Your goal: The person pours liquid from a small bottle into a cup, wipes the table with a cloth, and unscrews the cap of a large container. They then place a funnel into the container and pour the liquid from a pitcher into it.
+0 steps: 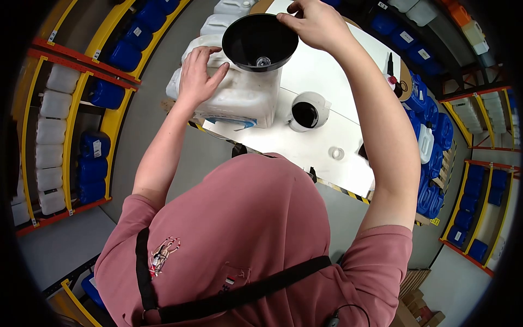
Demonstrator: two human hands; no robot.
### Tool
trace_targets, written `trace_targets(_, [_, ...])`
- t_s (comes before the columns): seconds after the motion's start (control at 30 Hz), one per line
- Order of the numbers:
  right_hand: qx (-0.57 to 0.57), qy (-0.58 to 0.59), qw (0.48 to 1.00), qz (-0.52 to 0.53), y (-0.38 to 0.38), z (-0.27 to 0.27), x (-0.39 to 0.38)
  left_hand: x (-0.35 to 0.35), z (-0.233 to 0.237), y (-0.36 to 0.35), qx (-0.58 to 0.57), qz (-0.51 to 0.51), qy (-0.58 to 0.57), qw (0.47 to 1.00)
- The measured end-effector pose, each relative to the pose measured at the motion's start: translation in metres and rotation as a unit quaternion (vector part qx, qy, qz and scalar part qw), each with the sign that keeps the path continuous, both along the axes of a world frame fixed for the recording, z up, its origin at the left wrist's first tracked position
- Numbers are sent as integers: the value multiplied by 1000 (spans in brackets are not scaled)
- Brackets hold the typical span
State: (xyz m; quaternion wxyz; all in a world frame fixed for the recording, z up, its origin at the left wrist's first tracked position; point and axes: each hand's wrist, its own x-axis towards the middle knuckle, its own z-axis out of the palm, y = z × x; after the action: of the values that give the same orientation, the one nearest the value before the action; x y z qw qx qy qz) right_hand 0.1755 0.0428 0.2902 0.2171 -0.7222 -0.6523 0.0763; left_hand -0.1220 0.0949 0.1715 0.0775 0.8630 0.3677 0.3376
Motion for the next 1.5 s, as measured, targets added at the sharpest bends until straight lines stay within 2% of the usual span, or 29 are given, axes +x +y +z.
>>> trace_targets(0.03, [40, -20, 999, 3, 3, -13, 14, -1, -1, 0, 1, -3, 1, 1000])
trace_targets(0.3, [67, 36, 995, -58, -81, -28, 60, 3, -1, 0, 66, 28, 34, 997])
trace_targets(0.4, [76, 67, 991, -86, -120, -45, 88, 5, 7, -8, 93, 66, 114, 987])
trace_targets(0.53, [33, 202, 971, -121, -181, -110, 131, 7, 12, -16, 40, 115, 181, 976])
trace_targets(0.6, [-2, 272, 948, -168, -221, -139, 140, 3, 10, -15, 79, 116, 176, 974])
trace_targets(0.63, [-18, 352, 915, -194, -243, -155, 143, 2, 10, -20, 77, 131, 161, 975])
trace_targets(0.7, [-35, 417, 868, -267, -291, -195, 143, 1, 20, -34, 97, 102, 108, 984])
trace_targets(0.77, [-24, 397, 862, -315, -347, -240, 135, -4, 27, -51, 96, 68, 71, 990])
trace_targets(0.83, [-33, 411, 829, -378, -406, -271, 114, -13, 25, -73, 104, 28, 38, 994])
trace_targets(0.9, [-28, 457, 767, -449, -460, -298, 79, -25, 12, -96, 114, -29, 24, 993])
trace_targets(0.97, [-26, 479, 712, -513, -509, -320, 34, -39, -8, -131, 69, -91, 18, 993])
trace_targets(1.1, [-29, 530, 630, -567, -581, -355, -75, -92, -68, -193, -39, -179, 110, 977])
trace_targets(1.23, [-69, 534, 606, -585, -619, -371, -163, -162, -126, -238, -208, -160, 191, 946])
trace_targets(1.37, [-79, 544, 574, -607, -655, -389, -215, -227, -159, -260, -279, -139, 297, 902])
trace_targets(1.43, [-97, 535, 578, -609, -675, -404, -233, -254, -167, -262, -351, -113, 422, 829])
trace_targets(1.47, [-118, 524, 585, -608, -685, -415, -243, -269, -173, -260, -348, -111, 425, 828])
trace_targets(1.5, [-119, 528, 584, -605, -697, -431, -252, -283, -179, -258, -374, -83, 460, 801])
